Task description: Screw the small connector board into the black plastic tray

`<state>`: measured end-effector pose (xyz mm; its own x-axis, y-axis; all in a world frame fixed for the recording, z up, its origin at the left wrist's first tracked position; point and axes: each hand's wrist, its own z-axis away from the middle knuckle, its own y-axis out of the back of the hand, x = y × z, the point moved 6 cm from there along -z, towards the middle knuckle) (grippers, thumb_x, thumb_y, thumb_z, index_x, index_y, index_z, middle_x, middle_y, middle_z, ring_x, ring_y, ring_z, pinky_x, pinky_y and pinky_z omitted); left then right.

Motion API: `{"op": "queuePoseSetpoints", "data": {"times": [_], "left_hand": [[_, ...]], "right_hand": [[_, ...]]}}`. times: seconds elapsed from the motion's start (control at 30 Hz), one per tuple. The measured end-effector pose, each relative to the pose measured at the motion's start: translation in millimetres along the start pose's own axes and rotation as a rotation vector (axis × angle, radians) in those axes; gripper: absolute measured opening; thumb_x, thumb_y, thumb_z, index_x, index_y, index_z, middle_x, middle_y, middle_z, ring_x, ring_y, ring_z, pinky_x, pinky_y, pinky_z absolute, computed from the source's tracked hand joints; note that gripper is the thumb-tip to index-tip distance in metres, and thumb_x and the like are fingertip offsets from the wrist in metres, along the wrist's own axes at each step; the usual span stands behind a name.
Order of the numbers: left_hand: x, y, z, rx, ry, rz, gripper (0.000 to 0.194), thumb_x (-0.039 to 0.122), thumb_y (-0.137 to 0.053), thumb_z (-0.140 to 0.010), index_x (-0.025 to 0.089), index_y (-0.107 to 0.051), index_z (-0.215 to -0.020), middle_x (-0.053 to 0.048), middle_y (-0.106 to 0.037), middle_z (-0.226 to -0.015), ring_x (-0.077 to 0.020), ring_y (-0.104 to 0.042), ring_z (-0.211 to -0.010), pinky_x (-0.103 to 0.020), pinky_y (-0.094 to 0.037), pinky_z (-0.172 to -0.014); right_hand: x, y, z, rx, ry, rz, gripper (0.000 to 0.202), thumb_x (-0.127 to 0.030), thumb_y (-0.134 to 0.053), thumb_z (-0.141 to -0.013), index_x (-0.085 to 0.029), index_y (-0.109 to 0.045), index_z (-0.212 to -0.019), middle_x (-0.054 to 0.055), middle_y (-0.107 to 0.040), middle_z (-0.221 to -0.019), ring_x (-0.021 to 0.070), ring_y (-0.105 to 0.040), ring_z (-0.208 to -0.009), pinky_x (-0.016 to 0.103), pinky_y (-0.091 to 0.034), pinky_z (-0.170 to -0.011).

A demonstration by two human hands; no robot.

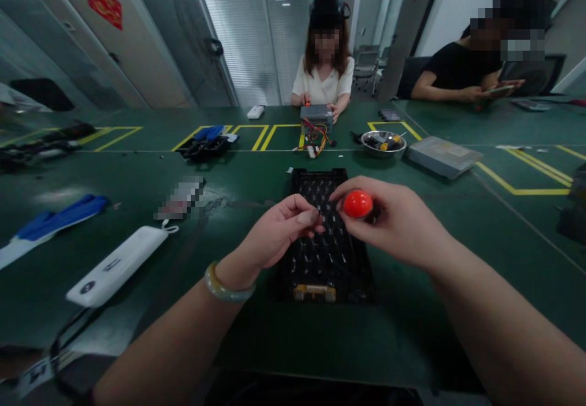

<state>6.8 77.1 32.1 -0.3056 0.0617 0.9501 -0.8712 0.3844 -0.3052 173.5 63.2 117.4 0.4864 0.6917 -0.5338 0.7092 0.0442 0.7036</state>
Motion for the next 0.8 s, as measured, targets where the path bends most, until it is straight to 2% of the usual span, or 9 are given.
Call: {"op": "queuePoseSetpoints", "data": {"times": [0.13, 0.23, 0.37, 0.47, 0.67, 0.8], "left_hand": [[6.9, -9.6, 6.4, -0.054, -0.145, -0.166, 0.015, 0.024, -0.072, -0.087, 0.016, -0.060, -0.091, -0.001, -0.067, -0.087, -0.0101, -0.066, -0.081, -0.020, -0.052, -0.073], [13.5, -11.1, 13.1, -0.023, -0.275, -0.301, 0.013, 0.023, -0.073, -0.087, 0.016, -0.063, -0.092, -0.002, -0.067, -0.094, -0.0115, -0.066, -0.087, -0.024, -0.053, -0.081], [21.6, -13.6, 22.3, 0.009, -0.422, -0.481, 0.010, 0.023, -0.075, -0.084, 0.018, -0.069, -0.088, -0.003, -0.069, -0.094, -0.0132, -0.067, -0.087, -0.025, -0.054, -0.081], [22.1, -14.6, 25.4, 0.002, -0.409, -0.441, 0.012, 0.024, -0.078, -0.081, 0.018, -0.070, -0.089, -0.004, -0.072, -0.092, -0.0144, -0.069, -0.086, -0.026, -0.055, -0.080], [19.5, -17.4, 22.1, -0.111, -0.294, -0.050, 0.017, 0.021, -0.076, -0.083, 0.018, -0.066, -0.097, -0.002, -0.073, -0.091, -0.0120, -0.072, -0.082, -0.024, -0.057, -0.078], [19.3, -15.0, 18.9, -0.062, -0.269, -0.025, 0.020, 0.021, -0.079, -0.080, 0.016, -0.062, -0.090, -0.001, -0.070, -0.086, -0.0098, -0.068, -0.076, -0.021, -0.054, -0.073]], "right_hand": [[1.5, -7.1, -1.6, -0.042, -0.041, 0.040, 0.019, -0.022, -0.070, -0.083, -0.025, -0.067, -0.102, -0.003, -0.070, -0.102, 0.0168, -0.065, -0.092, 0.029, -0.049, -0.080], [5.9, -10.5, -1.3, -0.102, -0.124, -0.032, 0.017, -0.034, -0.069, -0.088, -0.024, -0.066, -0.101, -0.002, -0.070, -0.094, 0.0165, -0.065, -0.084, 0.028, -0.050, -0.074], [-0.9, -10.6, -0.3, -0.157, -0.070, -0.199, 0.016, -0.028, -0.071, -0.087, -0.025, -0.065, -0.102, -0.002, -0.070, -0.099, 0.0151, -0.066, -0.088, 0.026, -0.052, -0.078], [-9.5, -7.0, 1.9, -0.143, 0.028, -0.263, 0.019, -0.024, -0.070, -0.088, -0.026, -0.064, -0.106, -0.001, -0.069, -0.103, 0.0150, -0.066, -0.091, 0.025, -0.054, -0.080], [-23.4, 1.4, 7.5, -0.057, 0.222, -0.200, 0.023, -0.019, -0.069, -0.087, -0.027, -0.061, -0.108, 0.000, -0.070, -0.105, 0.0167, -0.068, -0.096, 0.029, -0.055, -0.085], [-32.3, 1.7, 9.5, -0.052, 0.344, -0.065, 0.023, -0.013, -0.065, -0.087, -0.026, -0.059, -0.105, -0.001, -0.071, -0.102, 0.0146, -0.068, -0.093, 0.028, -0.053, -0.081]]}}
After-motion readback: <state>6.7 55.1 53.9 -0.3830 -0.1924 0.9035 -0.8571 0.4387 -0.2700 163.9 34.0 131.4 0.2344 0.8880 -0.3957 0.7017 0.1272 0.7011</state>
